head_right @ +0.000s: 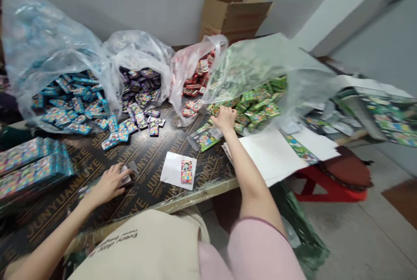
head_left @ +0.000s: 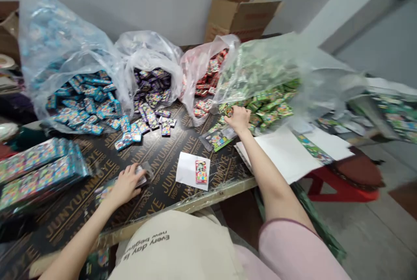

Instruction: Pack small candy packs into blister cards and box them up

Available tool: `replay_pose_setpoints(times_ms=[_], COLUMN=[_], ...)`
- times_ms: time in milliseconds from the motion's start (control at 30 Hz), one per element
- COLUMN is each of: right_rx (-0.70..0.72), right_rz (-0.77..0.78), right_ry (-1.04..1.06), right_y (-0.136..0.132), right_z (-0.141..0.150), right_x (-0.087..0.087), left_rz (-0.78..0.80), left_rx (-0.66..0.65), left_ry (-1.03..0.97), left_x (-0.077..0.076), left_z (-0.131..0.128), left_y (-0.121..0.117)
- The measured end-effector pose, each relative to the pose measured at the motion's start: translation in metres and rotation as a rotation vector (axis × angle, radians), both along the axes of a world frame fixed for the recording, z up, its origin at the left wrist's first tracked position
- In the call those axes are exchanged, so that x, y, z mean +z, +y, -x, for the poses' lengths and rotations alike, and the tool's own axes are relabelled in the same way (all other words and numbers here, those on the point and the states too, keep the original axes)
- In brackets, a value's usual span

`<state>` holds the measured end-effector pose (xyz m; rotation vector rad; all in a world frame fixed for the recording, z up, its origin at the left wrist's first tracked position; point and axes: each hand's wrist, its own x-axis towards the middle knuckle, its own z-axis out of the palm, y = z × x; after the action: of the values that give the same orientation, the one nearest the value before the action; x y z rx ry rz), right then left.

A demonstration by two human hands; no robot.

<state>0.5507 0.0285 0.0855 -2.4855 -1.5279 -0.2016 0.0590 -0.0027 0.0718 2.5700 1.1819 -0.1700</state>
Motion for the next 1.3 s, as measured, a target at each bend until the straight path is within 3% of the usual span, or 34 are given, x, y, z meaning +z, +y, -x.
replay_pose_setpoints(times_ms=[67, 133, 233, 300, 433, 533, 567, 633, 700, 733, 800, 900, 1100, 1200, 1300], right_rx=[0.167, 0.447, 0.754, 0.879, 1.169, 1.254, 1.233, 1.150, 1.050, 1.012, 0.973, 1.038, 1.247, 1.246, 1.260], right_rz=[-0.106, -0.129, -0.088, -0.071, -0.004, 0.017, 0.001, -0.047, -0.089, -0.100, -0.096, -0.025, 0.161, 0.203, 0.218], right_ry=[0.142, 0.341, 0.570, 0.696, 0.781, 0.724, 0.689, 0.601, 0.508, 0.470, 0.434, 0.508, 0.922, 1.147, 1.196], right_y=[-0.007, -0.023, -0.057, -0.071, -0.068, -0.059, -0.056, -0.050, -0.041, -0.036, -0.028, -0.020, -0.013, -0.007, -0.006], right_z=[0.062, 0.137, 0.231, 0.261, 0.265, 0.259, 0.258, 0.260, 0.262, 0.264, 0.268, 0.274, 0.271, 0.270, 0.271], right_x=[-0.003, -0.006, -0.009, -0.008, -0.002, 0.000, -0.002, -0.010, -0.022, -0.029, -0.041, -0.053, -0.063, -0.061, -0.051], left_rz=[0.025, 0.151, 0.586, 0.823, 1.043, 1.017, 0.920, 0.576, 0.206, 0.090, -0.001, -0.019, 0.013, 0.058, 0.093], left_rx=[0.119, 0.316, 0.675, 0.818, 0.826, 0.739, 0.715, 0.666, 0.581, 0.523, 0.410, 0.328, 0.245, 0.267, 0.278], left_ry=[-0.205, -0.520, -1.010, -1.148, -1.121, -1.062, -1.049, -0.956, -0.717, -0.561, -0.300, -0.187, -0.314, -0.377, -0.426], left_x=[0.006, 0.008, 0.006, 0.003, -0.001, -0.001, -0.001, 0.000, -0.001, -0.003, -0.008, -0.019, -0.033, -0.032, -0.028], left_z=[-0.015, -0.036, -0.060, -0.061, -0.042, -0.028, -0.023, -0.012, 0.002, 0.009, 0.021, 0.031, 0.033, 0.026, 0.017], left_y=[-0.004, -0.006, -0.006, -0.005, -0.008, -0.008, -0.007, -0.002, 0.003, 0.005, 0.007, 0.006, 0.002, 0.000, -0.001])
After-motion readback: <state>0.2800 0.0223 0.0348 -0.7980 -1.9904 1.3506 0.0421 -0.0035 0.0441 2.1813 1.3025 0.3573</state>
